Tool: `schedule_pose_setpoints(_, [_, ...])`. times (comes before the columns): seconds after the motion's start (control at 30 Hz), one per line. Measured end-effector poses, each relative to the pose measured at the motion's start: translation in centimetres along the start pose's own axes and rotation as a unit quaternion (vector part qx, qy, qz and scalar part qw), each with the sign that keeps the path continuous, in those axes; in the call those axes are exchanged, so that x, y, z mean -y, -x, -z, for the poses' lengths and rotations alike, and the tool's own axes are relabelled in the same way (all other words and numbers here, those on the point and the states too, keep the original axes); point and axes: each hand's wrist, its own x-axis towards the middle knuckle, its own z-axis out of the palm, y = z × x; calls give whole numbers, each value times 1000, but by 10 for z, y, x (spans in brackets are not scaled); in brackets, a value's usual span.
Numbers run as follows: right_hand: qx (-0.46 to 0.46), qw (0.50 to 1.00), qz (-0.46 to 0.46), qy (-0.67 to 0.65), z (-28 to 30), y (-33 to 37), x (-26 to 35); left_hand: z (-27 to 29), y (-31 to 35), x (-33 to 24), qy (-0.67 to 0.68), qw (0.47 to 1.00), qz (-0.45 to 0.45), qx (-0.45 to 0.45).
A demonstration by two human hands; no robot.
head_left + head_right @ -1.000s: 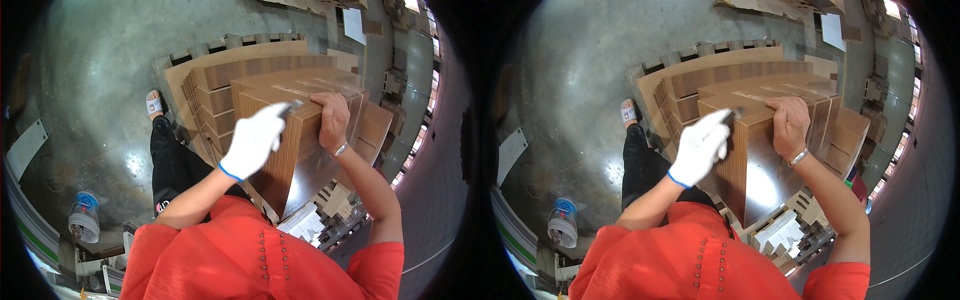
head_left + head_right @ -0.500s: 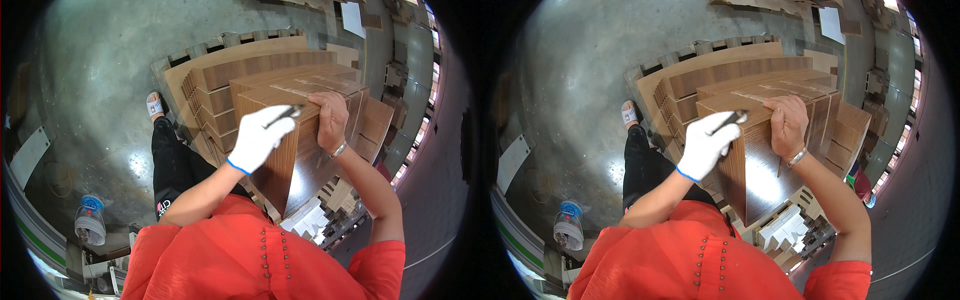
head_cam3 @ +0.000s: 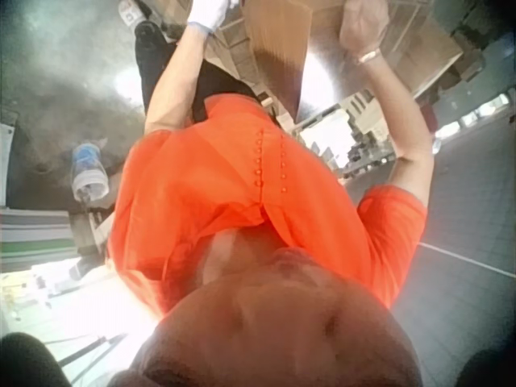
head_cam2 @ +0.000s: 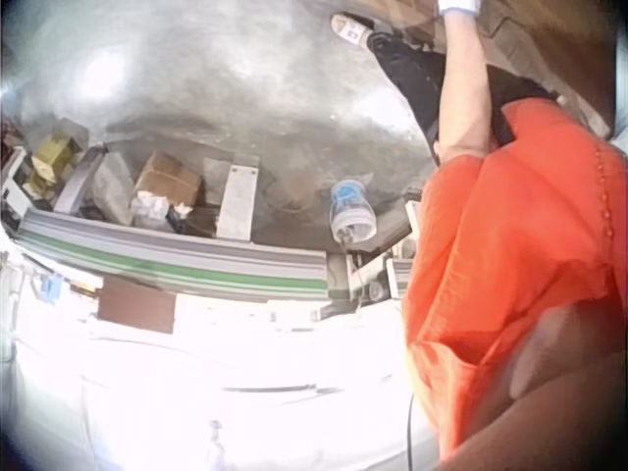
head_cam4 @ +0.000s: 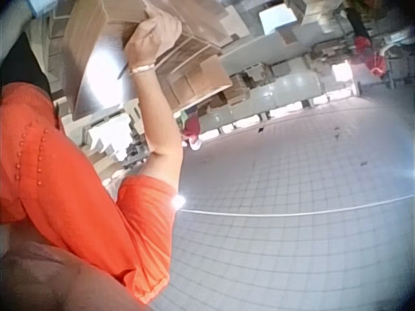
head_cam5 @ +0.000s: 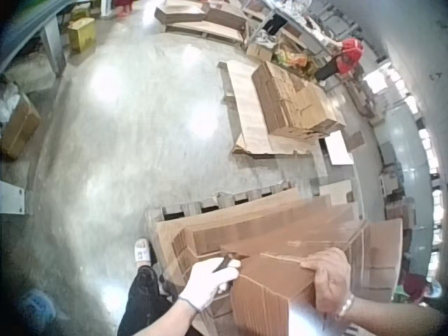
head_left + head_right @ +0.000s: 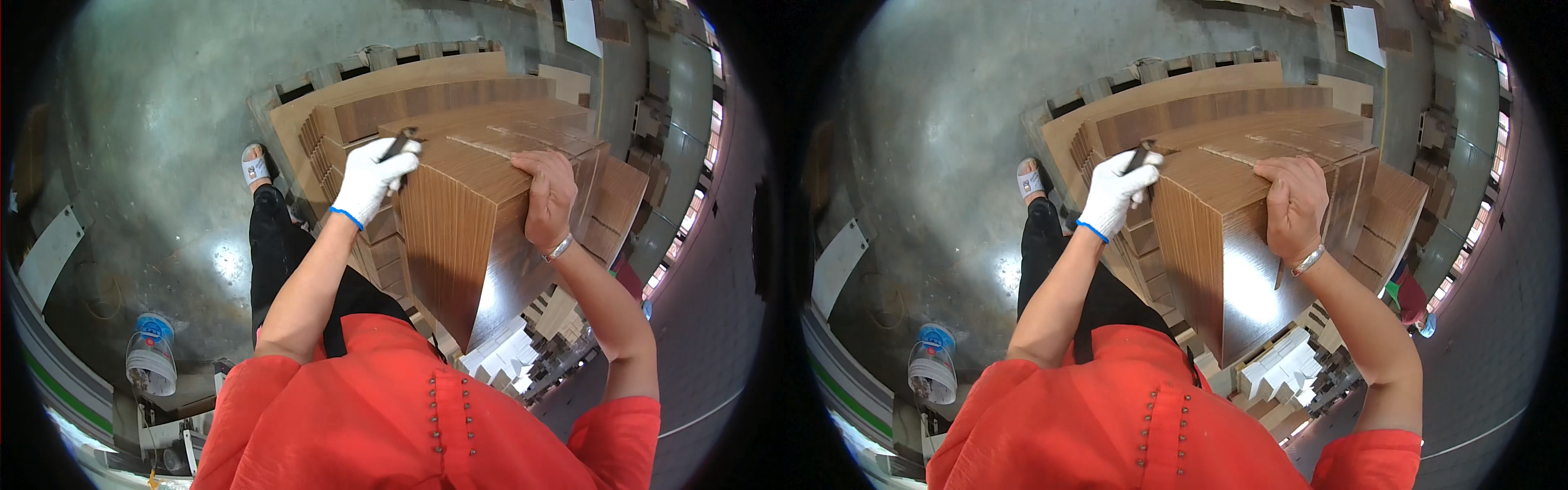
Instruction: The person lifts wooden slotted panels from a stack and trims the edges of each panel using a blade while rotating the panels by hand.
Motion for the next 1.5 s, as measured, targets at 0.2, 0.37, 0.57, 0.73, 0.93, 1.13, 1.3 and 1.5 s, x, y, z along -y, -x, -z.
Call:
schedule_pose_setpoints(0.2, [2,1000,3,-3,-1,-4,-1,-6,6,-10,-14,998,16,59])
schedule_pose_setpoints(0.37, [15,1000,9,1,1,-3,0,-14,18,-13,-12,999,9,48])
schedule_pose_setpoints(0.57, [-2,1000,7,12,-2,-2,-1,19,3,5,-87,991,-21,-103])
schedule_pose_setpoints(0.73, [-9,1000,3,-2,0,-3,0,-22,19,-4,-30,997,-53,-45])
schedule_pose_setpoints(0.93, [-31,999,3,-9,-7,-1,0,25,4,50,19,977,15,-211])
schedule_pose_setpoints(1.13, [-71,997,-5,-16,-11,-2,-4,14,34,24,59,985,-52,-152])
schedule_pose_setpoints(1.3, [-66,997,-26,27,-17,-3,-12,-2,71,-2,7,991,-54,-118])
schedule_pose_setpoints(1.5, [-236,964,-48,-117,-10,12,0,-12,137,-19,-107,990,-56,-79])
